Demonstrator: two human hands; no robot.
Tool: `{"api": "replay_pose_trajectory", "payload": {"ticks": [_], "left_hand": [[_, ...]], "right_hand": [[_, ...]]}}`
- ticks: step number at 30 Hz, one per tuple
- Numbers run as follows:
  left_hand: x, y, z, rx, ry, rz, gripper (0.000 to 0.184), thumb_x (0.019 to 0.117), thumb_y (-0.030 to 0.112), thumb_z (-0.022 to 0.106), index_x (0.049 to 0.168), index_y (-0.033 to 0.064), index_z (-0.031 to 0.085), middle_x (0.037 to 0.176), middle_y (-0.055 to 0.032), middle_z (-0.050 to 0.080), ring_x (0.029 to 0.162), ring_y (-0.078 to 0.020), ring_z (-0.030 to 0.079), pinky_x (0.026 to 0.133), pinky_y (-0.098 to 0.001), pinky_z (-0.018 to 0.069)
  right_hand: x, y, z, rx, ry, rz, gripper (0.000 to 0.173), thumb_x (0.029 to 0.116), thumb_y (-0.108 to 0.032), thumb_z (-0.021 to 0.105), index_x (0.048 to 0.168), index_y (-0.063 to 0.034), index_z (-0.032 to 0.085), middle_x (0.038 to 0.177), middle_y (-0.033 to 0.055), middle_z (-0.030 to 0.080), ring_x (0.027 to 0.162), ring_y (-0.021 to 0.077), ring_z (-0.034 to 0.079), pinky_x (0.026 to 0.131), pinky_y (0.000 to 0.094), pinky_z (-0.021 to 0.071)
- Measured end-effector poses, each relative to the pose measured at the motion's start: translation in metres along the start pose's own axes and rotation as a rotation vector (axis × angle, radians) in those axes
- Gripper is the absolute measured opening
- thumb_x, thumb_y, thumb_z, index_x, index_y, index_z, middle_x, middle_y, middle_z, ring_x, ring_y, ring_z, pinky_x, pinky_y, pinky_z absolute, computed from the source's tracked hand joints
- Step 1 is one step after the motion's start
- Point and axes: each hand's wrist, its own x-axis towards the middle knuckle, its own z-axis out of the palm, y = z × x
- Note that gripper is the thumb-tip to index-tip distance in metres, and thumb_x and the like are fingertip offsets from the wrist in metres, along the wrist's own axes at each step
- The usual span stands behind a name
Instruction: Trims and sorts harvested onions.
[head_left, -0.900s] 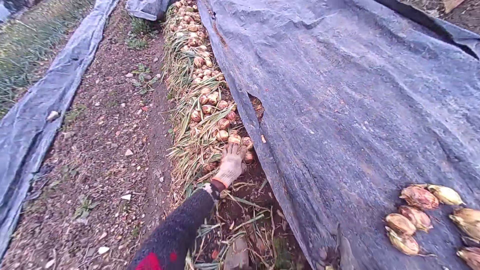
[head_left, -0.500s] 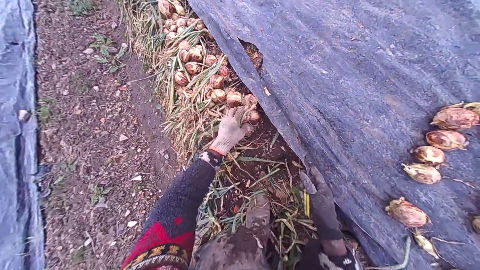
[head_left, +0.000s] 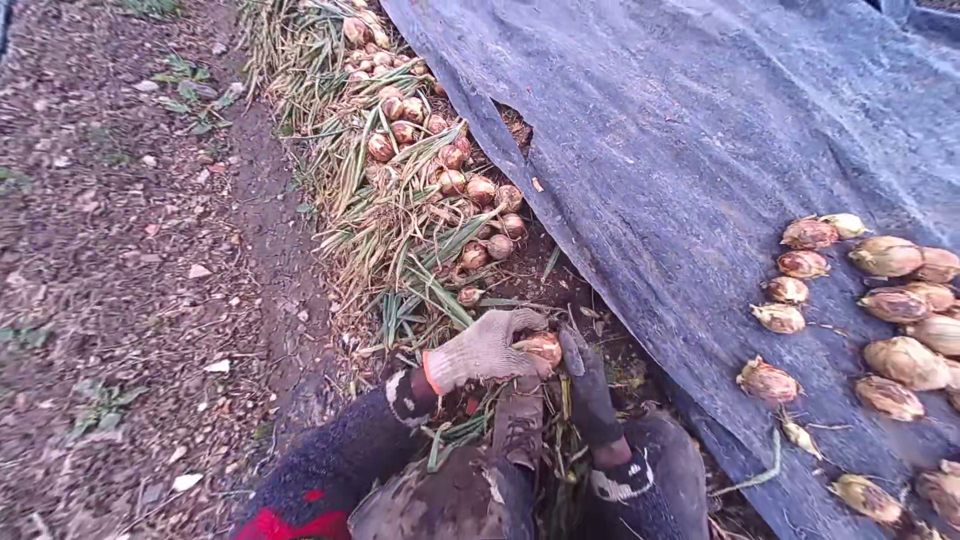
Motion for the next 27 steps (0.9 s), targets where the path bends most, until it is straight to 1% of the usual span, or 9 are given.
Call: {"api": "replay_pose_trajectory", "payload": {"ticks": [5,8,10,12,15,16,19,23,27], "left_hand": [[-0.033,-0.009,0.026,0.166,0.159,-0.044,0.049,0.0829,0.044,0.083,0.122,0.0168,0.071,0.117,0.0024,0.072,0.104,-0.0059,0.068,0.094,-0.0329,0.0575],[-0.034,-0.038,0.026,0.282,0.412,-0.303,0.05,0.0865,0.045,0.076,0.127,0.0166,0.07,0.121,-0.0014,0.072,0.11,-0.0126,0.068,0.099,-0.0413,0.056],[-0.034,-0.075,0.009,0.051,0.667,-0.479,0.047,0.086,0.041,0.078,0.123,0.0131,0.071,0.107,-0.003,0.074,0.095,-0.0135,0.071,0.087,-0.0399,0.0597],[-0.038,-0.082,-0.006,-0.424,0.822,-0.465,0.041,0.089,0.02,0.079,0.124,0.0018,0.067,0.093,-0.0128,0.073,0.071,-0.021,0.069,0.065,-0.0383,0.0615],[-0.021,-0.043,0.014,-0.38,0.753,-0.382,0.03,0.0934,0.026,0.075,0.114,0.0048,0.072,0.09,-0.0098,0.075,0.073,-0.0214,0.073,0.069,-0.0401,0.0646],[-0.014,-0.03,0.029,-0.151,0.653,-0.36,0.028,0.0943,0.035,0.073,0.11,0.0125,0.075,0.089,-0.0017,0.075,0.076,-0.0141,0.072,0.072,-0.0369,0.0631],[-0.002,0.006,0.072,0.429,0.239,-0.232,0.03,0.098,0.043,0.062,0.117,0.0223,0.074,0.112,0.0039,0.074,0.103,-0.0125,0.069,0.093,-0.0435,0.0558],[0.023,0.017,0.082,0.464,0.095,-0.036,0.028,0.1023,0.032,0.057,0.119,0.0162,0.073,0.117,-0.0015,0.073,0.107,-0.0145,0.069,0.093,-0.0413,0.0574],[0.089,0.012,0.034,0.524,0.416,-0.02,0.027,0.1011,0.027,0.057,0.116,0.0113,0.074,0.114,-0.0056,0.074,0.105,-0.0172,0.071,0.093,-0.0408,0.058]], "right_hand": [[-0.013,0.025,0.0,0.109,-0.024,0.033,0.039,0.1063,-0.032,0.053,0.127,-0.002,0.065,0.068,0.0063,0.062,0.05,0.0121,0.055,0.046,0.0295,0.0519],[-0.036,0.007,-0.013,0.322,-0.263,-0.1,0.05,0.0998,-0.053,0.058,0.124,-0.0105,0.069,0.06,-0.0003,0.057,0.046,0.0089,0.054,0.044,0.028,0.0512],[-0.05,-0.019,-0.021,0.206,-0.269,-0.215,0.043,0.1035,-0.047,0.055,0.12,-0.011,0.071,0.062,0.0,0.06,0.048,0.0082,0.053,0.046,0.027,0.0503],[-0.046,-0.016,-0.02,-0.099,-0.076,-0.193,0.037,0.1066,-0.033,0.053,0.127,-0.0073,0.069,0.081,0.0053,0.069,0.059,0.0113,0.059,0.054,0.0284,0.0546],[-0.02,0.021,-0.03,-0.382,-0.161,0.055,0.059,0.1037,-0.054,0.047,0.147,-0.015,0.055,0.133,0.0032,0.067,0.114,0.0103,0.065,0.1,0.0365,0.0545],[-0.018,0.029,-0.031,-0.289,-0.208,0.116,0.067,0.1017,-0.063,0.042,0.145,-0.0144,0.057,0.128,0.0022,0.068,0.109,0.0088,0.065,0.096,0.0338,0.0556],[-0.017,0.029,-0.027,0.244,-0.143,0.435,0.078,0.0955,-0.08,0.026,0.098,-0.011,0.062,0.066,0.0042,0.056,0.047,0.0138,0.052,0.042,0.0311,0.0483],[-0.001,0.011,-0.057,0.584,-0.093,0.616,0.09,0.0795,-0.096,0.025,0.081,-0.013,0.061,0.057,0.002,0.052,0.041,0.0129,0.049,0.037,0.0299,0.0459],[-0.012,-0.034,-0.071,0.755,-0.088,0.159,0.076,0.0939,-0.079,0.034,0.113,-0.0139,0.068,0.062,0.0004,0.057,0.045,0.0109,0.056,0.041,0.0281,0.0521]]}}
